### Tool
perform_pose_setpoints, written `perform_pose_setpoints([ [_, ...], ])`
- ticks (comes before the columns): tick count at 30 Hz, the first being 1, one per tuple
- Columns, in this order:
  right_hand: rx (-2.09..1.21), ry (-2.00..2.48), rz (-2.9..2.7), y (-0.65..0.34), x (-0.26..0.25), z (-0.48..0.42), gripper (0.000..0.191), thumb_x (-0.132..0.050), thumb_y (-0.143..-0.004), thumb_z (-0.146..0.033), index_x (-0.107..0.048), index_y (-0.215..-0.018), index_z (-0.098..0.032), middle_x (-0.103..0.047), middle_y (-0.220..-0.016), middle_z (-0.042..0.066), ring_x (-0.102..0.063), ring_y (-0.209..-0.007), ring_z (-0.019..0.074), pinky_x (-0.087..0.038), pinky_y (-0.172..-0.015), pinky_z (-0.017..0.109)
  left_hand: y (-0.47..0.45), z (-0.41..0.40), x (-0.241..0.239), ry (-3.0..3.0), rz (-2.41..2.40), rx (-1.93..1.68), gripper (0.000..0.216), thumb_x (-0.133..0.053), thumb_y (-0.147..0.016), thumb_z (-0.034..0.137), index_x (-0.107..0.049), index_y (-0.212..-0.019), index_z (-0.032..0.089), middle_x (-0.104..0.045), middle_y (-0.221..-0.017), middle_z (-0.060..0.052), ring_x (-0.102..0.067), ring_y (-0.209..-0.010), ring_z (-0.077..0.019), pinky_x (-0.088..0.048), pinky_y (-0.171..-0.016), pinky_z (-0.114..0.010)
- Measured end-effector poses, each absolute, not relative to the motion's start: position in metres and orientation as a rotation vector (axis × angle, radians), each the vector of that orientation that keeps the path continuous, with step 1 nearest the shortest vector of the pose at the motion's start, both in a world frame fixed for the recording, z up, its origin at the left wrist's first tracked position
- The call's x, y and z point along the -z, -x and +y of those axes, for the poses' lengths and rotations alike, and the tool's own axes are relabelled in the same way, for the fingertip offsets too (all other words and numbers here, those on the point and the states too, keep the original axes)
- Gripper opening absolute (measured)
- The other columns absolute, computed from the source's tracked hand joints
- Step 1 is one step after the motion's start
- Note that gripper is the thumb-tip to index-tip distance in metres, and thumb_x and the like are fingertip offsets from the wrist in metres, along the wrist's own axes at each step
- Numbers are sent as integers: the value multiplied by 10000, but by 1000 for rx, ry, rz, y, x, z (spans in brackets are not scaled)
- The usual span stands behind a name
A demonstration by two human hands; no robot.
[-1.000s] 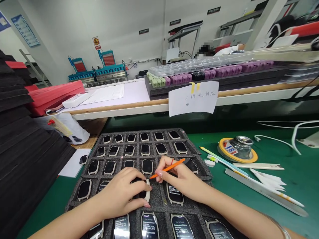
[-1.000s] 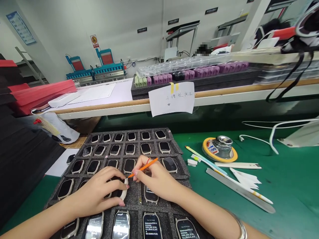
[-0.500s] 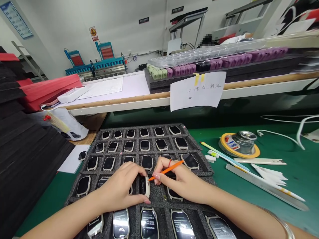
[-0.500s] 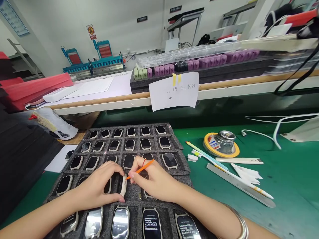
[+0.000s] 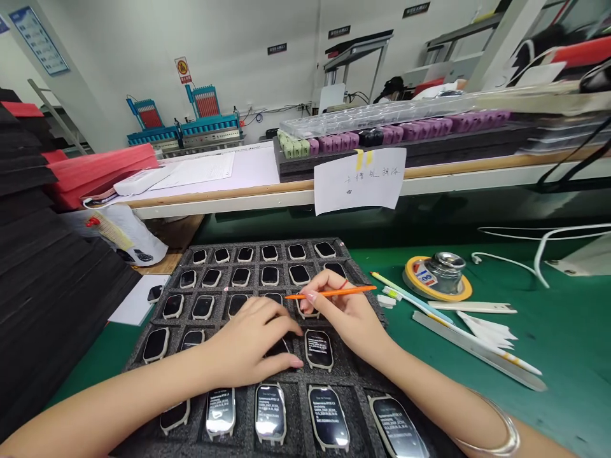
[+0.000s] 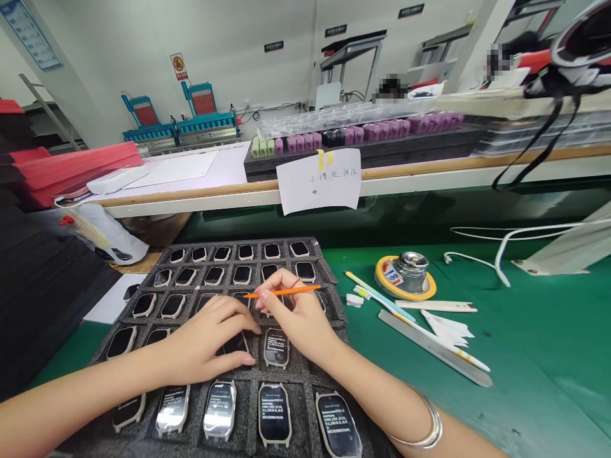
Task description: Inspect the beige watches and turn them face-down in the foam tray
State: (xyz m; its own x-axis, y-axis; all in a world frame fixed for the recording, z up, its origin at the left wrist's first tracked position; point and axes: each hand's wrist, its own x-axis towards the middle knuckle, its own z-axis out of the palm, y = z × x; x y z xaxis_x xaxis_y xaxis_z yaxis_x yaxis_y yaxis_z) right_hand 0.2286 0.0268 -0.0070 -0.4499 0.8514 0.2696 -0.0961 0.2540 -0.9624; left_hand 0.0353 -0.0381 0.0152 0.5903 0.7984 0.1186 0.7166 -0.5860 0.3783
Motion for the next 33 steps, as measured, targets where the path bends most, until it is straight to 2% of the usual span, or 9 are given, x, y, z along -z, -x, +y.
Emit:
perform_pose_setpoints([
  [4, -1311, 719, -1586, -230, 3, 25, 317, -614, -878, -525, -565, -830, -216, -632, -741, 15, -622, -704, 171, -538, -711, 320, -62, -30, -6, -2740, 1019, -378, 427, -555, -899, 529, -642, -1184, 224, -593, -1272, -137, -511, -1206, -302, -428, -1017, -466],
  [7, -1309, 705, -1580, -233, 3, 26, 369, -550, -901, -579, -582, -849, -215, -632, -732, 21, -623, -699, 174, -547, -716, 322, -69, -28, 3, -2770, 1037, -385, 467, -561, -879, 565, -660, -1152, 200, -533, -1353, -183, -468, -1284, -342, -413, -1045, -495],
  [10, -1297, 698, -1587, -240, 10, 27, 415, -489, -924, -605, -595, -833, -215, -615, -712, 20, -623, -710, 177, -546, -731, 319, -65, -30, 7, -2734, 1108, -449, 401, -580, -890, 515, -659, -1112, 191, -560, -1299, -174, -478, -1284, -316, -397, -1066, -469],
  [15, -1304, 737, -1624, -255, 31, 30, 401, -570, -888, -597, -557, -773, -213, -601, -675, 1, -604, -633, 157, -530, -658, 297, -56, -37, 8, -2625, 1132, -605, 321, -607, -895, 454, -648, -1084, 197, -660, -1115, -100, -572, -1133, -247, -443, -996, -405],
  [22, -1395, 724, -1725, -266, 36, 24, 379, -522, -933, -565, -520, -782, -217, -618, -654, -6, -626, -623, 155, -531, -643, 294, -57, -37, 10, -2601, 1104, -658, 292, -628, -883, 452, -653, -1042, 209, -683, -1070, -88, -610, -1049, -240, -462, -928, -398],
  [28, -1393, 691, -1817, -267, 37, 22, 354, -533, -947, -515, -537, -776, -206, -639, -675, 7, -629, -640, 149, -508, -646, 280, -57, -36, 10, -2389, 1214, -674, 439, -715, -806, 473, -544, -1100, 196, -669, -1043, -73, -610, -972, -231, -484, -879, -396],
  [33, -1356, 676, -1858, -267, 40, 22, 327, -510, -968, -482, -538, -795, -206, -649, -691, 11, -640, -650, 148, -504, -647, 270, -56, -36, 11, -2383, 1223, -648, 443, -712, -803, 491, -534, -1096, 210, -664, -1044, -67, -609, -982, -236, -483, -885, -403],
])
